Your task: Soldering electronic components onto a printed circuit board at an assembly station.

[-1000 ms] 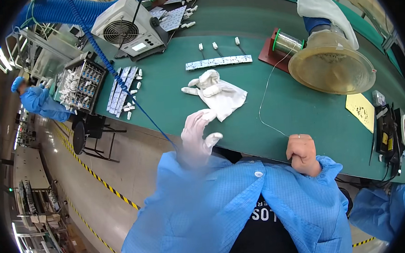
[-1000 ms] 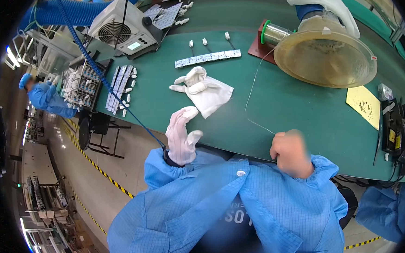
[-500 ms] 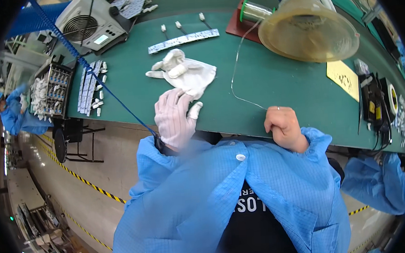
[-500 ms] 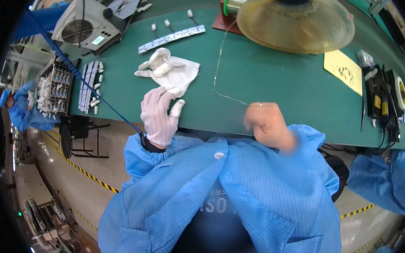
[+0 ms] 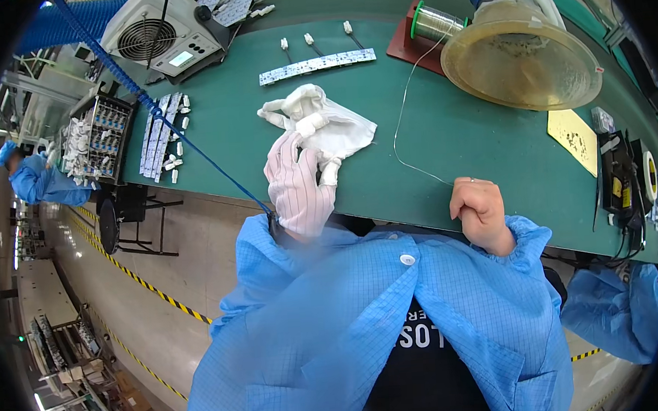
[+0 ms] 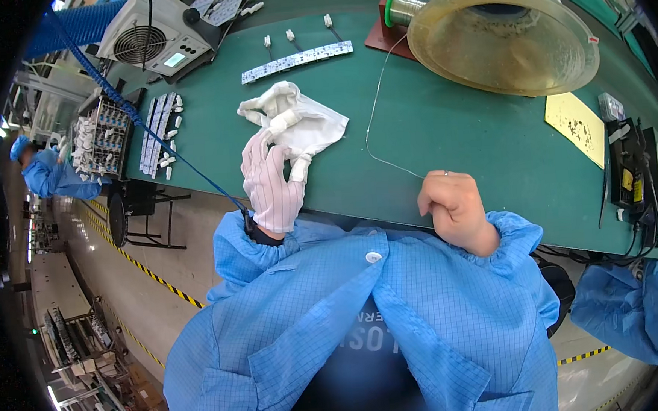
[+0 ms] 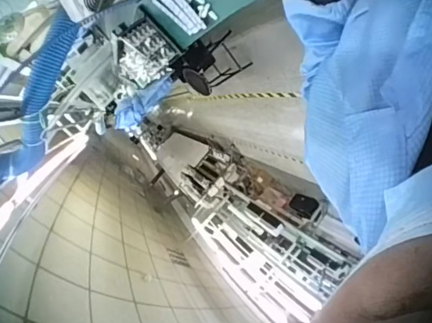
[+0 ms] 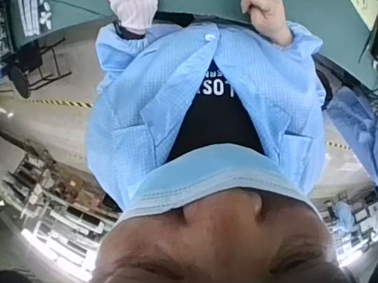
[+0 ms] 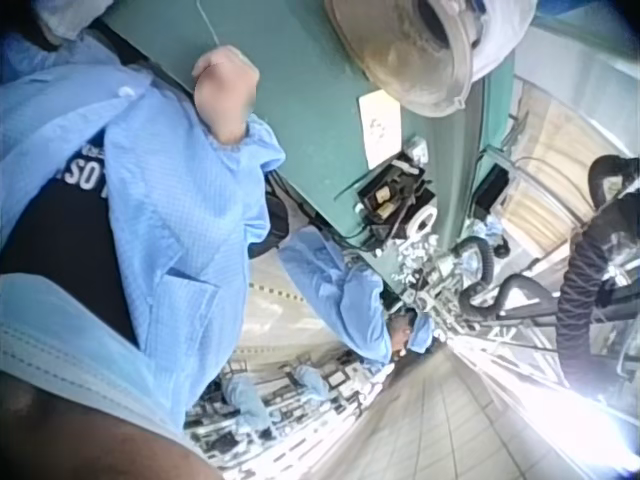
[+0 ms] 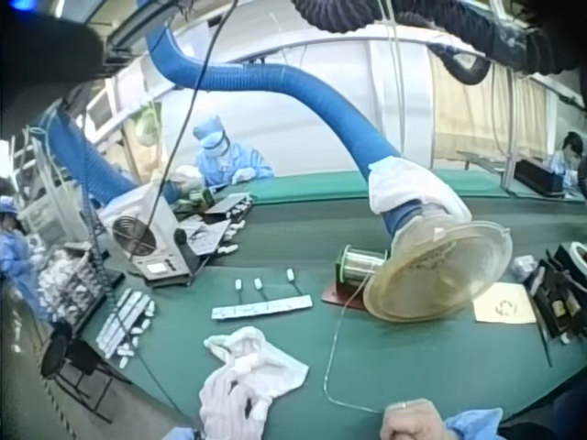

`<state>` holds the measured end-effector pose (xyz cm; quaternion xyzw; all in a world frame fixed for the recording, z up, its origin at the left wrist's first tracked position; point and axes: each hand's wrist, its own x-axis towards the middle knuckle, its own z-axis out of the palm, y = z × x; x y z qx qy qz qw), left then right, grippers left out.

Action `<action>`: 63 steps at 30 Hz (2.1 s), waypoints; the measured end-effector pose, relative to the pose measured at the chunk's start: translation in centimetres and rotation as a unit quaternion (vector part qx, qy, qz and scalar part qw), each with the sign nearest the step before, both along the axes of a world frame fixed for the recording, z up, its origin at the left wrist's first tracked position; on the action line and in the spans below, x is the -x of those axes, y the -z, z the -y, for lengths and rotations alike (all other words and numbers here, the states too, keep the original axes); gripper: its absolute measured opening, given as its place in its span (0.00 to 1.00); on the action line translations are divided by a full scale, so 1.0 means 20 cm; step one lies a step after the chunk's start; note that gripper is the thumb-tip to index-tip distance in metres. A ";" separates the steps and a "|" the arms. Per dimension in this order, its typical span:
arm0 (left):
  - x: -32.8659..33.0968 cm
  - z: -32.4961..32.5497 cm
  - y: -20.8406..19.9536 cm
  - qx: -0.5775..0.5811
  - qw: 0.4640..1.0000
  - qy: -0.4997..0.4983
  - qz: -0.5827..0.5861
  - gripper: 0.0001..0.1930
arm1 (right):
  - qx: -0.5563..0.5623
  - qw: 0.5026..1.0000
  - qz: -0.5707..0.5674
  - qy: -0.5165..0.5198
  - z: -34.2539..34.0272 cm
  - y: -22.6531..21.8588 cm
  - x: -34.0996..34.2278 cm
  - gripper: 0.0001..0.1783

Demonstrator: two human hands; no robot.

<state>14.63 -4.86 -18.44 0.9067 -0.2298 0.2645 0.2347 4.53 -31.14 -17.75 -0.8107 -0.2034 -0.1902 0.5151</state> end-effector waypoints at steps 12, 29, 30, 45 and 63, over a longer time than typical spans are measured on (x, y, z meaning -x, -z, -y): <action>0.10 0.07 -0.16 0.174 0.978 0.114 -0.019 0.11 | -0.068 0.965 -0.242 -0.075 -0.28 -0.17 -0.10 0.23; 0.26 0.15 -0.23 0.216 0.858 0.364 -0.291 0.22 | -0.381 0.902 -0.201 -0.030 -0.48 -0.28 -0.11 0.14; 0.27 0.16 -0.24 0.172 0.878 0.373 -0.244 0.15 | -0.367 0.927 -0.046 0.061 -0.49 -0.32 -0.08 0.13; 0.32 0.19 -0.29 0.181 0.911 0.335 -0.161 0.10 | -0.527 0.790 0.295 0.108 -0.64 -0.08 -0.29 0.28; 0.25 0.21 -0.26 0.162 0.799 0.555 -0.169 0.17 | -0.246 0.915 0.316 -0.046 -0.48 -0.10 -0.25 0.27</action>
